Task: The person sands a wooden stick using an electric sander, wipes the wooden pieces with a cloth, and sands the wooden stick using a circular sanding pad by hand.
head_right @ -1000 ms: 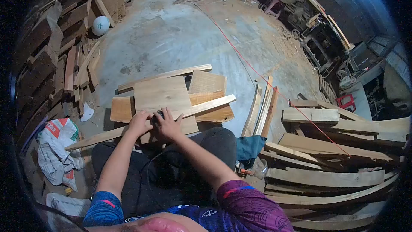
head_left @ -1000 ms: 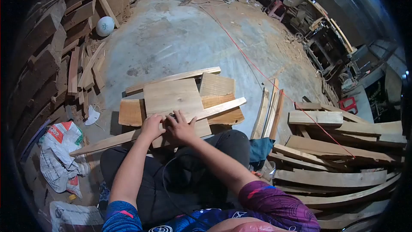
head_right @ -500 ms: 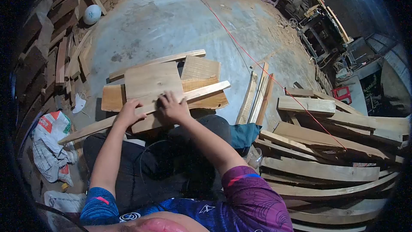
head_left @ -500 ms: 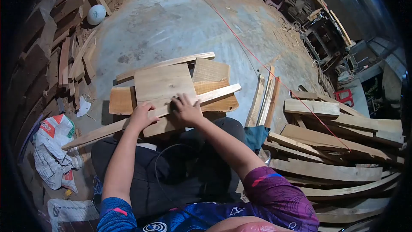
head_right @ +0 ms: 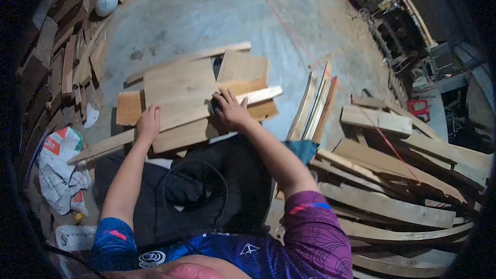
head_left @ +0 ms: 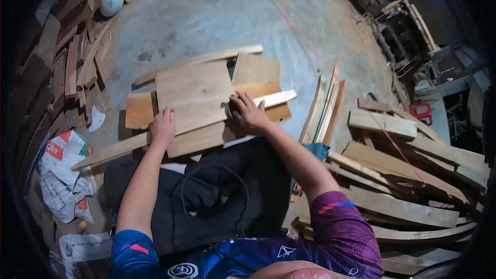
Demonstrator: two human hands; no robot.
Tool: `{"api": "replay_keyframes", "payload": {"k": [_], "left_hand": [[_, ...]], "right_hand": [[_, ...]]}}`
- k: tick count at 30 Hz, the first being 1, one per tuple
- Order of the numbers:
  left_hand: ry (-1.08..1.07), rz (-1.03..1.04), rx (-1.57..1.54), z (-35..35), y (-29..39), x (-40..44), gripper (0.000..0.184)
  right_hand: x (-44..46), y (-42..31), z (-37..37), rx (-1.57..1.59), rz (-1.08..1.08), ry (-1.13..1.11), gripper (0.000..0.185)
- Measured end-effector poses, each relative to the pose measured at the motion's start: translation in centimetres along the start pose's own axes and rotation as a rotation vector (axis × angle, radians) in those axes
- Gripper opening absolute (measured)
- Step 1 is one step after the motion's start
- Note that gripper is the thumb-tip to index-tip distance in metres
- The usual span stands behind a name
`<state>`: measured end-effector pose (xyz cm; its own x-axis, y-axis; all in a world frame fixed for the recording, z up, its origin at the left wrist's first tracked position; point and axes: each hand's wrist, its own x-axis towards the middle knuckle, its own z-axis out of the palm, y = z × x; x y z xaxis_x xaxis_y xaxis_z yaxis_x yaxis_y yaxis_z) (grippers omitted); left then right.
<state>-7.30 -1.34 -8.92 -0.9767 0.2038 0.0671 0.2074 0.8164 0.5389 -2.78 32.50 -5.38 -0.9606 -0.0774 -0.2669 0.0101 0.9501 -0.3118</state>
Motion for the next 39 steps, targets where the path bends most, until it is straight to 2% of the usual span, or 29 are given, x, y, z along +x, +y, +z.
{"api": "replay_keyframes", "payload": {"k": [2, 3, 5, 6, 7, 9, 11, 12, 13, 14, 16, 18, 19, 20, 22, 23, 24, 26, 27, 28, 29, 31, 32, 33, 34, 35, 36, 38, 39], "left_hand": [[0.026, 0.040, 0.017, 1.0, -1.1, 0.0, 0.021], [0.060, 0.111, -0.053, 0.8, -1.3, 0.0, 0.021], [0.037, 0.080, -0.035, 0.6, -0.7, -0.2, 0.021], [0.053, 0.056, -0.030, 0.4, -0.4, -0.1, 0.021], [0.052, 0.041, -0.030, 0.3, -0.4, 0.0, 0.021], [0.042, 0.026, -0.004, 0.3, -0.1, 0.1, 0.020], [0.017, 0.012, -0.007, 0.4, 0.3, -0.3, 0.021], [0.042, 0.040, -0.028, 0.5, 0.1, -0.2, 0.021], [0.065, 0.067, -0.043, 0.5, -0.3, -0.1, 0.021], [0.058, 0.060, -0.026, 0.4, -0.4, -0.1, 0.021], [0.067, 0.049, -0.025, 0.4, -0.5, -0.2, 0.021], [0.070, 0.035, -0.038, -0.1, 0.2, -0.3, 0.020], [0.066, 0.021, -0.047, -0.2, 0.3, -0.3, 0.020], [0.078, 0.036, -0.065, 0.2, -0.1, -0.1, 0.018], [0.085, 0.026, -0.074, 0.1, 0.0, -0.1, 0.017], [0.080, 0.037, -0.073, -0.1, 0.3, -0.2, 0.016], [0.076, 0.037, -0.075, -0.3, 0.4, -0.2, 0.015], [0.083, 0.046, -0.092, 0.0, 0.1, -0.2, 0.015], [0.091, 0.066, -0.100, 0.1, -0.1, -0.2, 0.015], [0.082, 0.051, -0.098, -0.2, 0.1, -0.3, 0.016], [0.082, 0.036, -0.099, -0.4, 0.2, -0.4, 0.016], [0.060, 0.029, -0.115, -0.5, -0.2, -0.6, 0.019], [0.042, 0.025, -0.120, 0.2, -1.1, -0.4, 0.021], [0.059, 0.015, -0.136, 0.2, -1.0, -0.7, 0.022], [0.080, 0.012, -0.150, -0.1, -0.6, -0.6, 0.022], [0.075, 0.005, -0.156, 0.2, -0.8, -0.4, 0.022], [0.095, -0.021, -0.167, 0.1, -0.7, -0.4, 0.022], [0.062, -0.001, -0.130, 0.4, -0.7, -0.4, 0.023], [0.084, 0.025, -0.117, 0.6, -0.8, -0.4, 0.023]], "right_hand": [[-0.2, 1.8, -0.3, -0.141, -0.055, 0.022, 0.059], [2.0, 7.5, 1.5, 0.174, -0.153, 0.168, 0.050], [3.4, 14.2, -0.3, 0.272, -0.001, 0.316, 0.044], [1.8, 14.6, -2.4, 0.170, 0.180, 0.411, 0.044], [2.7, 18.7, -1.1, 0.058, 0.187, 0.522, 0.043], [3.5, 18.6, -0.4, -0.026, 0.200, 0.651, 0.044], [4.4, 14.2, -0.1, 0.175, 0.140, 0.481, 0.045], [4.1, 12.1, 0.8, 0.042, -0.110, 0.503, 0.045], [3.0, 8.9, 1.9, 0.040, -0.091, 0.410, 0.047], [0.2, 4.5, -0.9, 0.053, 0.007, 0.179, 0.050], [2.0, 10.4, 0.9, 0.166, -0.006, 0.179, 0.051], [2.5, 16.8, -0.1, 0.208, -0.040, 0.447, 0.044], [2.0, 17.7, -1.9, 0.177, 0.142, 0.481, 0.043], [1.8, 20.4, -1.6, 0.059, 0.151, 0.599, 0.045], [2.4, 20.8, -0.8, 0.021, 0.117, 0.622, 0.043], [2.4, 17.7, -1.5, 0.136, 0.168, 0.408, 0.046], [2.5, 14.2, -1.0, 0.158, 0.111, 0.374, 0.045], [3.0, 9.0, 2.1, 0.093, -0.042, 0.199, 0.063], [0.5, 0.5, -0.7, -0.071, 0.110, -0.087, 0.068], [0.3, -1.5, 2.0, -0.148, -0.044, -0.004, 0.065], [-0.9, -5.6, 1.0, -0.174, -0.087, -0.106, 0.064], [-0.6, -4.7, 2.1, -0.141, -0.136, -0.005, 0.061], [0.3, -2.2, 1.6, -0.098, -0.019, -0.043, 0.063], [1.7, 1.8, 1.6, 0.077, 0.029, 0.089, 0.054], [3.5, 6.7, 0.7, 0.076, -0.049, 0.094, 0.054], [4.7, 9.7, -1.1, 0.021, 0.136, 0.050, 0.052], [3.7, 13.5, 1.1, -0.033, 0.077, 0.460, 0.049], [4.8, 15.0, 2.2, 0.096, 0.032, 0.470, 0.042], [6.0, 13.7, 2.5, 0.099, -0.079, 0.339, 0.044]]}}
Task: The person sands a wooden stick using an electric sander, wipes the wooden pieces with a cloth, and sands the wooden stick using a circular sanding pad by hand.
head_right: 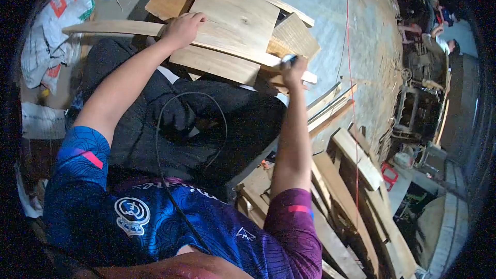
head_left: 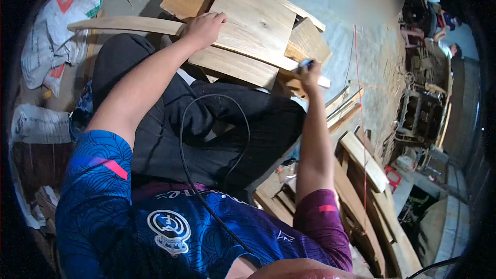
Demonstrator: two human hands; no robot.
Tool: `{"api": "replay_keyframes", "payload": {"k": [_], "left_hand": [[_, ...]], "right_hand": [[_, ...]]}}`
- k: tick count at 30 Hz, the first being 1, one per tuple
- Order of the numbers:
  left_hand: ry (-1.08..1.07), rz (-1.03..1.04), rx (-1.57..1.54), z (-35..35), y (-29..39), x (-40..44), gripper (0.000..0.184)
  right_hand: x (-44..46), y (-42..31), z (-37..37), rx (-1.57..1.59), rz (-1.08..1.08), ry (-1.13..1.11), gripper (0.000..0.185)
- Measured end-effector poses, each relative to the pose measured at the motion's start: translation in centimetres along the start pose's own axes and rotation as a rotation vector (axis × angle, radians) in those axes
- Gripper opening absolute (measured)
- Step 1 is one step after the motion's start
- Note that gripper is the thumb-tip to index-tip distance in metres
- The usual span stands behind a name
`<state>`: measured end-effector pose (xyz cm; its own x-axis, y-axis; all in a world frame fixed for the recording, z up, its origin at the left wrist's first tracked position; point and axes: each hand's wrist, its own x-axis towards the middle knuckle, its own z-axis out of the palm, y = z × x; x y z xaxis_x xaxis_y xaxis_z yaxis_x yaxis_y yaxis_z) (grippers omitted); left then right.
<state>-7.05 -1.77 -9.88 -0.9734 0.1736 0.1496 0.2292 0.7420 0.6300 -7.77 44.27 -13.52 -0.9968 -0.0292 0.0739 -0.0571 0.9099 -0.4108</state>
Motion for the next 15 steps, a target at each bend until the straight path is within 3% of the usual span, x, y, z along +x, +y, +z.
{"api": "replay_keyframes", "payload": {"k": [1, 2, 3, 4, 6, 8, 11, 14, 15], "left_hand": [[0.013, -0.013, -0.012, 0.3, -0.2, 0.1, 0.023], [0.035, 0.004, -0.025, 0.8, -0.7, 0.1, 0.024], [0.054, 0.022, -0.034, 1.0, -1.0, 0.0, 0.024], [0.057, 0.015, -0.035, 0.9, -0.9, -0.1, 0.024], [0.019, 0.048, -0.130, -0.1, -0.6, 0.0, 0.028], [0.038, 0.034, -0.169, -0.2, -1.3, -0.1, 0.035], [-0.006, 0.017, -0.167, -1.5, -0.1, -0.9, 0.047], [-0.053, 0.006, -0.072, -0.1, -0.6, -0.3, 0.054], [-0.013, 0.017, -0.070, 0.2, -0.6, -0.2, 0.057]], "right_hand": [[-0.1, -6.3, 0.3, -0.043, 0.092, -0.104, 0.041], [-0.4, -12.8, 0.8, 0.028, 0.161, -0.265, 0.051], [-2.3, -19.0, 2.3, -0.143, 0.169, -0.262, 0.067], [-3.2, -23.2, 3.2, -0.120, 0.064, -0.386, 0.076], [-4.3, -30.1, 5.7, -0.141, -0.111, -0.376, 0.070], [-4.3, -32.5, 6.6, -0.143, -0.130, -0.386, 0.067], [-3.5, -28.6, 4.4, -0.110, -0.124, -0.365, 0.068], [-3.3, -22.8, 0.3, -0.140, 0.171, -0.328, 0.068], [-3.0, -13.5, 5.2, 0.116, -0.154, 0.033, 0.073]]}}
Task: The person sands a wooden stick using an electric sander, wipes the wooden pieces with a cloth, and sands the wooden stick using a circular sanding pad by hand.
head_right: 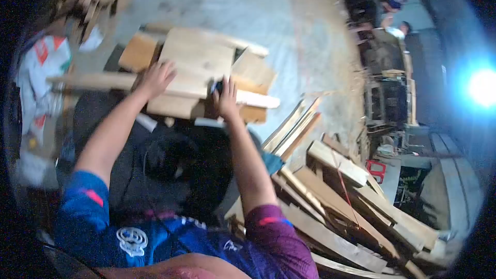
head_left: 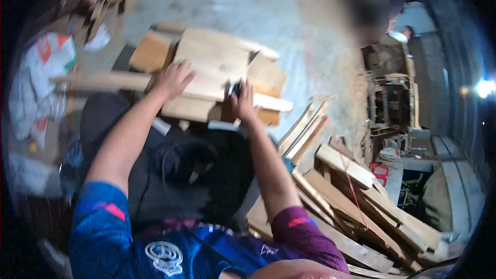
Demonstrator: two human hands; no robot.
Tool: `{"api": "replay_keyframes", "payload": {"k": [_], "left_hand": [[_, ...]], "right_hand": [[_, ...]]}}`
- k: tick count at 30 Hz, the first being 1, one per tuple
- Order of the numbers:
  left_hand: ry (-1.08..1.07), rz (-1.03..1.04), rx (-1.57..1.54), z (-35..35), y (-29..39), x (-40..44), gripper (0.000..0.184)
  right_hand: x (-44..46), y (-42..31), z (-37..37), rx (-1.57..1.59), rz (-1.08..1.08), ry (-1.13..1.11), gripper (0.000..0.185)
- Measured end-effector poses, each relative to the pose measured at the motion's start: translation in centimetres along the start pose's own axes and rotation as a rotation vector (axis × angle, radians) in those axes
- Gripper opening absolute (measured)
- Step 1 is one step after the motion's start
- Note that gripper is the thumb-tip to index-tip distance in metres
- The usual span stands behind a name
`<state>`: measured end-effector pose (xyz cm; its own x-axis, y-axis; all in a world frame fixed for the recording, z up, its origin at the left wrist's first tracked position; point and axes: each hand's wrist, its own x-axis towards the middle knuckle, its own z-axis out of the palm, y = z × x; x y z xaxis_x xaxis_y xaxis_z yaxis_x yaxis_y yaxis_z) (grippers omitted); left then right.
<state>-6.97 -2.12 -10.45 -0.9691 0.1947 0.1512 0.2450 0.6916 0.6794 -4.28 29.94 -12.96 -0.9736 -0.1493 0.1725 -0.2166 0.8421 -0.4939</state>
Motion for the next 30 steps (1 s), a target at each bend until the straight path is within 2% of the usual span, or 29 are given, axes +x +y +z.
{"api": "replay_keyframes", "payload": {"k": [1, 2, 3, 4, 5, 6, 8, 9, 11, 13, 14, 15, 16, 17, 19, 20, 21, 22, 23, 24, 25, 26, 30], "left_hand": [[0.045, 0.058, 0.000, 0.5, -0.3, 0.3, 0.058], [-0.004, 0.045, -0.018, -0.6, 0.5, 0.4, 0.057], [-0.068, 0.022, -0.030, -1.6, 1.2, 0.1, 0.057], [-0.083, 0.041, -0.008, -1.9, 1.6, 0.0, 0.057], [-0.100, 0.054, 0.016, -2.0, 1.7, -0.1, 0.057], [-0.076, 0.130, 0.077, -1.5, 1.5, -0.5, 0.059], [-0.165, 0.270, 0.171, -2.0, 2.2, -0.8, 0.061], [-0.027, 0.332, 0.198, -1.0, 1.9, -1.5, 0.061], [-0.004, 0.338, 0.148, -0.3, 0.9, -1.4, 0.056], [-0.018, 0.215, 0.082, -0.9, 0.8, -1.3, 0.049], [-0.091, 0.196, 0.145, -1.4, 1.5, -1.3, 0.047], [-0.034, 0.266, 0.237, -1.3, 1.6, -1.4, 0.047], [-0.104, 0.196, 0.231, -1.9, 2.4, -1.3, 0.050], [-0.110, 0.204, 0.236, -1.4, 1.8, -1.1, 0.052], [-0.063, 0.254, 0.158, -2.3, 2.6, -1.4, 0.057], [-0.088, 0.241, 0.198, -1.4, 2.0, -1.0, 0.059], [-0.109, 0.219, 0.204, -1.6, 2.4, -1.0, 0.059], [-0.152, 0.165, 0.227, -1.8, 2.8, -0.9, 0.057], [-0.116, 0.200, 0.232, -2.0, 3.0, -1.0, 0.056], [-0.078, 0.258, 0.229, -1.6, 2.3, -1.0, 0.056], [-0.095, 0.244, 0.223, -1.7, 2.4, -1.0, 0.056], [-0.081, 0.241, 0.230, -1.8, 2.9, -1.2, 0.056], [-0.094, 0.231, 0.198, -1.9, 3.1, -1.2, 0.055]], "right_hand": [[-0.5, 1.0, -0.7, -0.073, 0.140, 0.003, 0.074], [-0.2, -1.4, -2.5, -0.173, 0.385, -0.158, 0.075], [-0.2, -2.4, -2.0, -0.193, 0.420, -0.129, 0.075], [-0.5, -1.2, 0.1, -0.123, 0.245, -0.031, 0.076], [0.4, -8.0, -2.2, -0.211, 0.453, -0.237, 0.077], [0.5, -10.0, -0.8, -0.202, 0.399, -0.265, 0.079], [1.0, -15.0, 1.4, -0.168, 0.248, -0.271, 0.077], [1.3, -16.0, 3.6, -0.203, 0.166, -0.260, 0.076], [2.2, -17.1, 5.0, -0.213, 0.120, -0.250, 0.082], [3.0, -16.9, 3.7, -0.100, 0.101, -0.435, 0.098], [2.5, -15.5, 3.2, 0.054, 0.063, -0.387, 0.116], [2.6, -15.1, 1.8, 0.021, 0.058, -0.445, 0.127], [2.8, -15.9, -1.2, 0.024, 0.067, -0.456, 0.127], [2.9, -14.5, -2.2, 0.078, -0.067, -0.214, 0.118], [4.4, -17.3, -11.4, 0.274, -0.252, 0.135, 0.075], [4.5, -20.3, -17.7, 0.324, -0.276, 0.230, 0.062], [3.0, -24.9, -24.5, 0.508, -0.142, 0.252, 0.055], [2.1, -26.4, -28.5, 0.655, -0.437, 0.456, 0.049], [1.5, -28.3, -32.5, 0.589, -0.729, 0.687, 0.047], [1.2, -28.4, -32.1, 0.615, -0.718, 0.736, 0.047], [-9.7, -28.5, -29.3, 0.616, -0.714, 0.774, 0.046], [-14.2, -27.5, -29.1, 0.606, -0.717, 0.804, 0.046], [-17.4, -21.7, -34.7, 0.592, -0.688, 0.839, 0.042]]}}
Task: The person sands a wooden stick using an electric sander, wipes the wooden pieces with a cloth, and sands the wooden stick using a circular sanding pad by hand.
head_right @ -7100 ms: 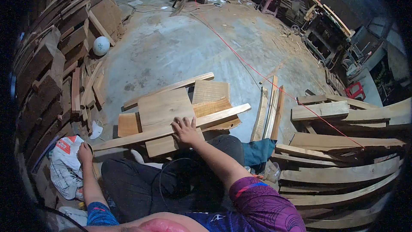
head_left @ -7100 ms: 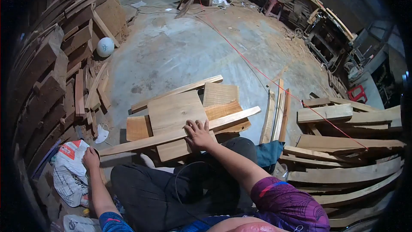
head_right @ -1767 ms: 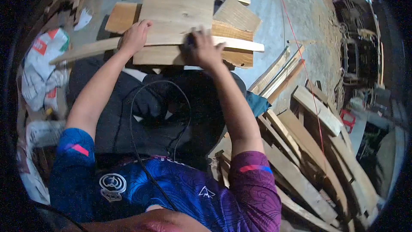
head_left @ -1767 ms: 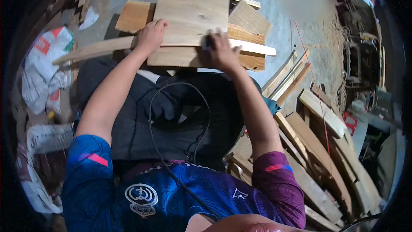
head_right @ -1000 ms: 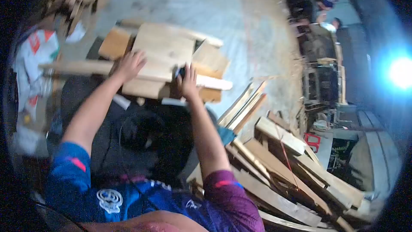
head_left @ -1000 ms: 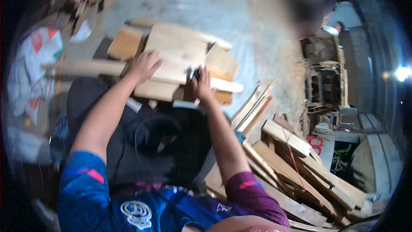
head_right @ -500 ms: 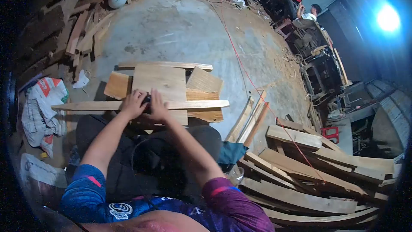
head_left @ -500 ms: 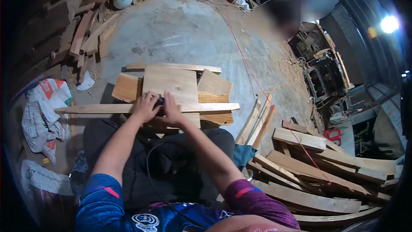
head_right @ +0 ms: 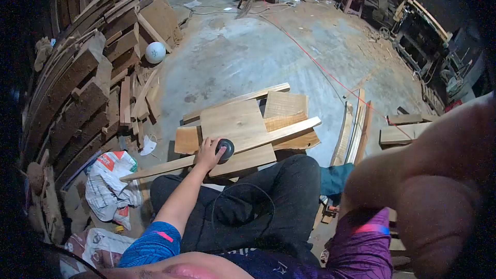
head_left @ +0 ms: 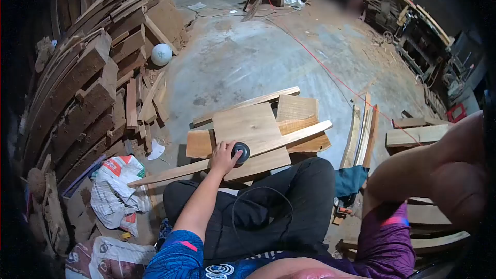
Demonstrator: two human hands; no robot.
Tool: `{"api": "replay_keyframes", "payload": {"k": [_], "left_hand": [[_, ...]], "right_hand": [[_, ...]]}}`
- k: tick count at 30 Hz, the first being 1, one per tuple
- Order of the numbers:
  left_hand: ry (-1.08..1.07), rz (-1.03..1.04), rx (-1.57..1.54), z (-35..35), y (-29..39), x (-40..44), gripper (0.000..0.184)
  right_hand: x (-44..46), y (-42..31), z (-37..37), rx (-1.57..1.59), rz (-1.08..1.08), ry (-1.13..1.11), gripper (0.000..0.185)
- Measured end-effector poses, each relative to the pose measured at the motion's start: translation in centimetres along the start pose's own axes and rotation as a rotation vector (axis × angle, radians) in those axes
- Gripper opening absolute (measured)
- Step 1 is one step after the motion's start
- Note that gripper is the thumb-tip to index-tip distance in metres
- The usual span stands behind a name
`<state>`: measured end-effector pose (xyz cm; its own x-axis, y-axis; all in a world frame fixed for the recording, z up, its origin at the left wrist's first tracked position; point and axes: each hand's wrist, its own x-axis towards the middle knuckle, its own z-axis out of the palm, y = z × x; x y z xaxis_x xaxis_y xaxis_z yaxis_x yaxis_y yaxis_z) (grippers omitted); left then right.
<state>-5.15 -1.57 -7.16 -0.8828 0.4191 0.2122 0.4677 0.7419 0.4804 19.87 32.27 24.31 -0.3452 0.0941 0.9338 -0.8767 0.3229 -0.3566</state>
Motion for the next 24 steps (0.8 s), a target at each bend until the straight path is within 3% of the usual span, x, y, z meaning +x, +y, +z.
{"api": "replay_keyframes", "payload": {"k": [4, 7, 10, 18, 21, 22, 24], "left_hand": [[0.018, 0.002, -0.010, 0.1, 0.1, -0.1, 0.054], [0.010, -0.005, -0.007, 0.2, 0.0, -0.1, 0.054], [0.032, 0.026, 0.011, 0.5, -0.2, 0.0, 0.054], [0.014, 0.032, 0.017, 0.7, 0.0, -0.1, 0.050], [0.041, 0.039, 0.014, 0.6, -0.1, 0.0, 0.051], [0.044, 0.029, 0.021, 0.3, 0.3, 0.2, 0.051], [0.078, 0.047, 0.036, 0.7, -0.2, -0.1, 0.050]], "right_hand": [[-3.0, -1.4, -11.2, -0.022, 0.027, 0.040, 0.039], [-2.4, -0.8, -10.8, -0.055, 0.036, 0.069, 0.037], [-5.0, -3.1, -16.9, -0.066, 0.007, 0.042, 0.034], [2.0, -0.6, -5.8, -0.154, 0.050, 0.020, 0.029], [3.4, 0.1, -5.2, -0.167, 0.074, 0.004, 0.028], [2.0, -0.7, -9.6, -0.165, 0.070, -0.008, 0.027], [3.0, -0.8, -7.0, -0.170, 0.073, -0.040, 0.027]]}}
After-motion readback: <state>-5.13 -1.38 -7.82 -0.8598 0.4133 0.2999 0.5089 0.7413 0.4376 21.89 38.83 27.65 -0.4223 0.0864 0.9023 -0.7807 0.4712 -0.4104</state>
